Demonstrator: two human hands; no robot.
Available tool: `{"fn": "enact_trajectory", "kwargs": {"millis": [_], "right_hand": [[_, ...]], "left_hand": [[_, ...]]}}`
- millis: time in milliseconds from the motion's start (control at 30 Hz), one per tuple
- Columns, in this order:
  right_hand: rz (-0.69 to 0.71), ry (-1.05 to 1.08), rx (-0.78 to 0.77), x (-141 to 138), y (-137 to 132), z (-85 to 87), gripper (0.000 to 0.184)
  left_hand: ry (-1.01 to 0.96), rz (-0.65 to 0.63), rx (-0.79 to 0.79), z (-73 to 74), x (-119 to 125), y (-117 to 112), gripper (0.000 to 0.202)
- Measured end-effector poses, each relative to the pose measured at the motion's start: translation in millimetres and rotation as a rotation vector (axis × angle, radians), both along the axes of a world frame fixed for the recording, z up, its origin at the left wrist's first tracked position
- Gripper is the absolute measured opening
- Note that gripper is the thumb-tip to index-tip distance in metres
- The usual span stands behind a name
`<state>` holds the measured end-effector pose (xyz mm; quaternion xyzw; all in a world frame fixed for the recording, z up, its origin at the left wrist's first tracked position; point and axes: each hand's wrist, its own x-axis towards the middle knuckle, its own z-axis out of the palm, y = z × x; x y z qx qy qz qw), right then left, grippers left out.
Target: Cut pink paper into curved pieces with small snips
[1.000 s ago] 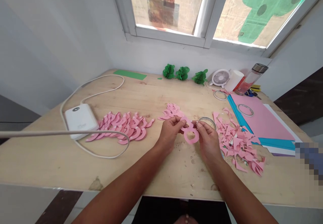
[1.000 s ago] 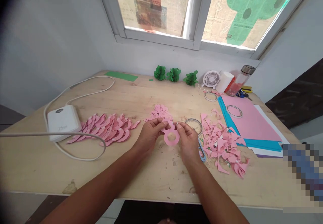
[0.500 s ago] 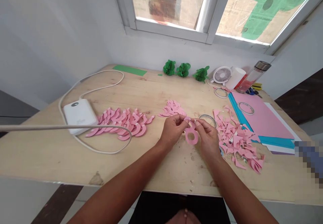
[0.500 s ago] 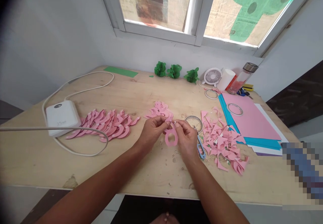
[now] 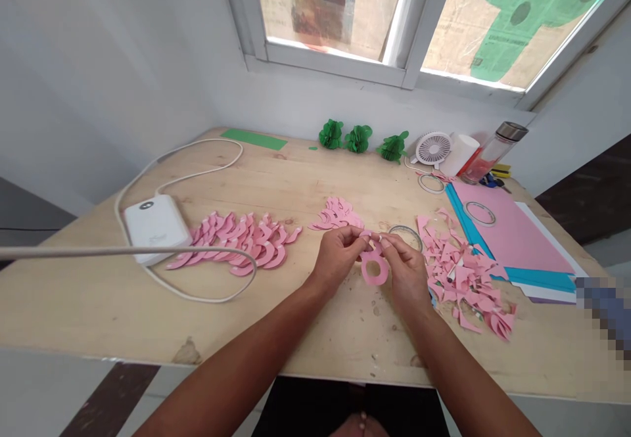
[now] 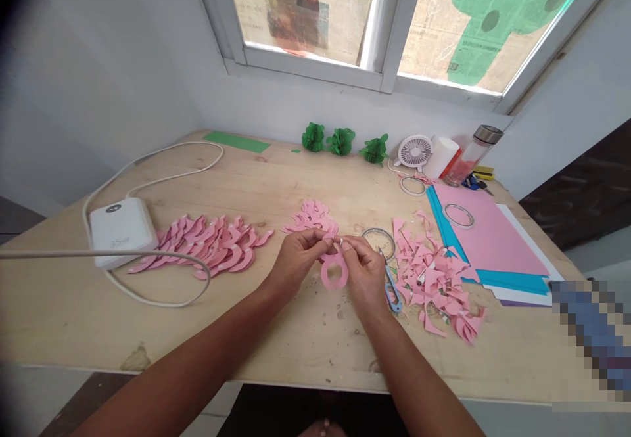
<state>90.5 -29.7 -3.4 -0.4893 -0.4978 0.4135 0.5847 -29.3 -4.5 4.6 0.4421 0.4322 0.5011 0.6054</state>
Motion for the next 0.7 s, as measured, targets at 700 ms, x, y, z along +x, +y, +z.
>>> {"fn": "enact_trajectory", "kwargs": {"millis": [700], "right_hand": [[0.011,0.029,0.006,-0.4,0.4,-0.7,0.021]], "left_hand": [[0.000,-0.012,0.018,-0.8,-0.4,-0.6,0.015]]}}
